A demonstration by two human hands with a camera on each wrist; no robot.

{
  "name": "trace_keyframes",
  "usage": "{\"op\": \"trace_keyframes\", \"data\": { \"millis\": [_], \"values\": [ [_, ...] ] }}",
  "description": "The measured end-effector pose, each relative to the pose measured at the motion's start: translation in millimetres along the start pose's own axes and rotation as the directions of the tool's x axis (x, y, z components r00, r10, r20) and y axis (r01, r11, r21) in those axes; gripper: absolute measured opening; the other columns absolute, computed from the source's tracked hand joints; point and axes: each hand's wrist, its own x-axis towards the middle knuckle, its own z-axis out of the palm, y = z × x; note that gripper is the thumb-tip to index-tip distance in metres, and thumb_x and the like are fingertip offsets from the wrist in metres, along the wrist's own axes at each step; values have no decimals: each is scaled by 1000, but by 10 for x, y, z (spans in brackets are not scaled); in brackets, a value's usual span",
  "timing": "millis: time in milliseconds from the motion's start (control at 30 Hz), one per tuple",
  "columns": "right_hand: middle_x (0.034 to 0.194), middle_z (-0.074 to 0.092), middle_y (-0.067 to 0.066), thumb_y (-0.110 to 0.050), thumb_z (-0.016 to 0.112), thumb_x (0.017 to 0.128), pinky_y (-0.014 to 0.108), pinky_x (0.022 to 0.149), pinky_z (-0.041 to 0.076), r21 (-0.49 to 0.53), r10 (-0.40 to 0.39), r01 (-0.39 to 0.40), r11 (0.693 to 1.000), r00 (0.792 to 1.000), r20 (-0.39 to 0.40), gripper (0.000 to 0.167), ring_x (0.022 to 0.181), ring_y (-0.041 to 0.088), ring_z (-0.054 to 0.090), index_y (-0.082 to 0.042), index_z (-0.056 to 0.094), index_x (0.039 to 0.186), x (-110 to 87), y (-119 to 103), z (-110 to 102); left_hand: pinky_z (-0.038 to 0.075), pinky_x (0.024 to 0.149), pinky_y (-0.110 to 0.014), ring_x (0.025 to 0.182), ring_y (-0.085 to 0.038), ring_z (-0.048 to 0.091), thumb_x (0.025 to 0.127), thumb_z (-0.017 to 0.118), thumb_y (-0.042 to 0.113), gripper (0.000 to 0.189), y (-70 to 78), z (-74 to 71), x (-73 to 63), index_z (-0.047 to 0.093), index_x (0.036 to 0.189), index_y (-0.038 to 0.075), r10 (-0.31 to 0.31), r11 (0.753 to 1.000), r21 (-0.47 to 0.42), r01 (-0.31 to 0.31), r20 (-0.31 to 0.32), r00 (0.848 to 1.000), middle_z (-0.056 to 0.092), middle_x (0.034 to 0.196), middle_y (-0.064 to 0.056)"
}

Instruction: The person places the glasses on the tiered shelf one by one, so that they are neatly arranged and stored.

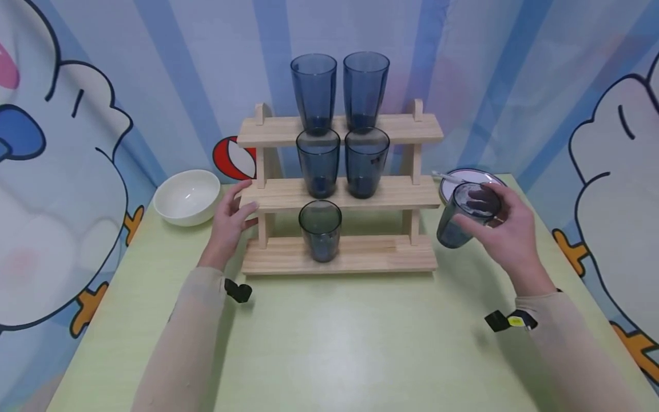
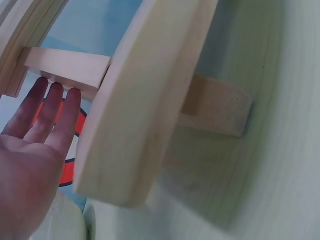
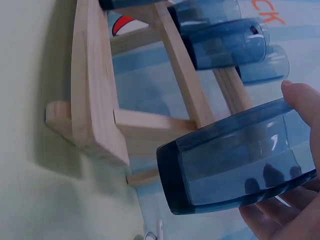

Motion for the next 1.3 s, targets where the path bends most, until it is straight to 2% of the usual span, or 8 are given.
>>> {"op": "trace_keyframes", "data": {
  "millis": [167,367,533,933,1300],
  "values": [
    [133,62,7,-14,90,84,11,77,48,27,-62,60,998,997,49,74,103,5,61,-12,55,149,-37,-96,86,59,97,-41,123,-24,60,104,65,19,56,16,-38,5,48,157,23,7,1000,-4,-7,17,1000,50,153,-18],
    [136,64,9,-18,90,85,12,83,49,47,-68,63,997,991,117,75,110,8,63,-13,53,150,-85,-187,214,62,86,-31,119,-23,62,102,69,19,58,37,-55,9,49,157,21,21,1000,-16,-20,29,999,52,149,-20],
    [137,66,8,-18,91,83,16,85,51,79,-94,82,993,983,156,74,113,19,64,-13,55,148,-122,-263,356,62,85,-30,117,-21,63,102,69,17,58,25,-62,15,50,156,19,37,999,-17,-36,26,999,53,148,-19],
    [132,70,5,-15,94,79,23,89,54,220,-189,143,965,960,207,73,115,19,65,-11,59,143,-149,-432,761,61,90,-32,120,-21,63,103,68,19,57,-35,-62,32,49,157,22,51,999,2,-51,36,998,51,152,-21],
    [133,66,8,-17,95,77,19,90,53,260,-209,142,955,946,249,77,113,21,65,-9,58,144,-199,-506,1107,62,88,-32,119,-21,63,104,67,17,57,-62,-62,25,49,157,20,73,997,-10,-73,32,997,51,151,-21]
  ]
}}
